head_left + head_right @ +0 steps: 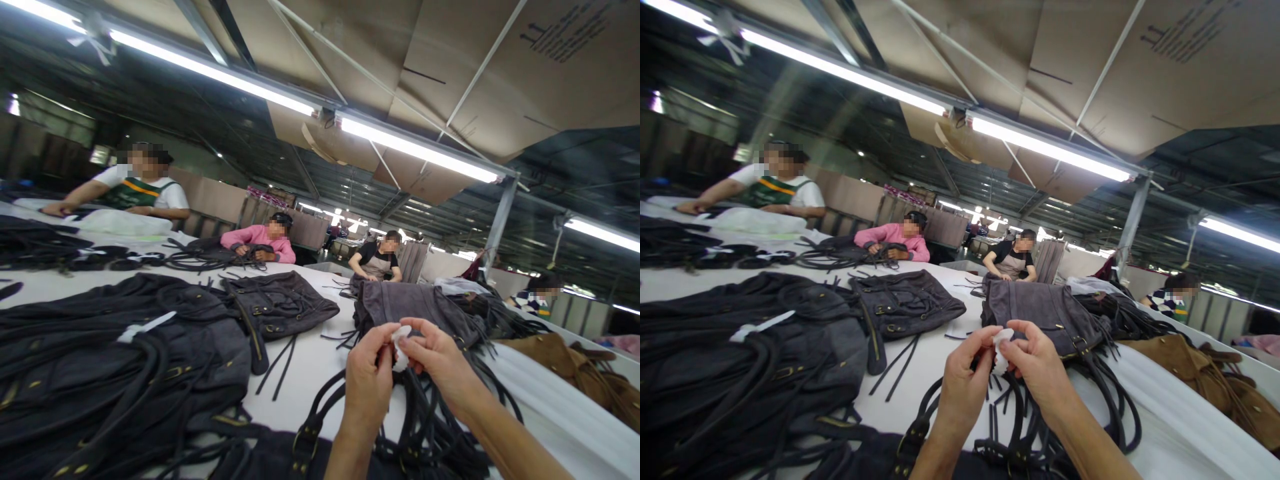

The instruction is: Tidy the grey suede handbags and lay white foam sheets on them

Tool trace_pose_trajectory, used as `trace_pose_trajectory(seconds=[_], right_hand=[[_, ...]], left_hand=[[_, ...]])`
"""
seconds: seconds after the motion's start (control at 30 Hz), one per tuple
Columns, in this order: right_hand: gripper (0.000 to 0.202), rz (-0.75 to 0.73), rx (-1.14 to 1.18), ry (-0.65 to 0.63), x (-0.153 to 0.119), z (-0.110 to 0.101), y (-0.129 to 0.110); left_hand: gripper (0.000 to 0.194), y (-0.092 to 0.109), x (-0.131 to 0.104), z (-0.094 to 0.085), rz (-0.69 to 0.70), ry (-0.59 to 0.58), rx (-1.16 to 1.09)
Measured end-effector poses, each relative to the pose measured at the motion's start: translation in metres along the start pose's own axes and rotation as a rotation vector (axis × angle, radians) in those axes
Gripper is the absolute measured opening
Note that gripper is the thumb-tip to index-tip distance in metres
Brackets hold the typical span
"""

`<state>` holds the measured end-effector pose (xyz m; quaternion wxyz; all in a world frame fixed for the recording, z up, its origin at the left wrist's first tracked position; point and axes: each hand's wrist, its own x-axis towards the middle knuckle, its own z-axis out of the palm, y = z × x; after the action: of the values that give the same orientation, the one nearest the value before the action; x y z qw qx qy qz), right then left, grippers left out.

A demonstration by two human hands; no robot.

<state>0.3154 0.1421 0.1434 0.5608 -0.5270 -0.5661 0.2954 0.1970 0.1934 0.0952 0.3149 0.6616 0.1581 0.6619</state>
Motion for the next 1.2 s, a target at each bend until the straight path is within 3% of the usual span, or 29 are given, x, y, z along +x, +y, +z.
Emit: trace_pose_trajectory(seconds=[0.13, 0.23, 0.53, 0.67, 0.8, 0.97, 1.2], right_hand=[[0.055, -0.007, 0.049, -0.005, 0.001, 0.000, 0.000], [0.052, 0.006, 0.130, -0.081, 0.005, -0.004, 0.004], [0.043, 0.047, 0.192, -0.155, 0.006, -0.005, -0.001], [0.037, 0.131, 0.289, -0.237, 0.004, -0.006, -0.005], [0.041, 0.154, 0.201, -0.187, 0.008, -0.007, -0.005], [0.027, 0.139, 0.020, -0.184, 0.013, -0.011, -0.007], [0.026, 0.257, 0.208, -0.316, 0.010, -0.015, -0.024]], left_hand=[[0.025, 0.003, -0.001, -0.004, 0.047, -0.016, 0.035], [0.021, 0.004, -0.002, -0.004, 0.030, -0.016, 0.033], [0.021, 0.002, 0.001, -0.010, 0.089, -0.055, 0.126], [0.021, -0.002, 0.000, -0.010, 0.089, -0.058, 0.163], [0.022, -0.004, -0.001, -0.009, 0.121, -0.061, 0.177], [0.023, -0.006, -0.001, -0.008, 0.196, -0.107, 0.157], [0.028, -0.009, -0.002, -0.008, 0.206, -0.032, 0.161]])
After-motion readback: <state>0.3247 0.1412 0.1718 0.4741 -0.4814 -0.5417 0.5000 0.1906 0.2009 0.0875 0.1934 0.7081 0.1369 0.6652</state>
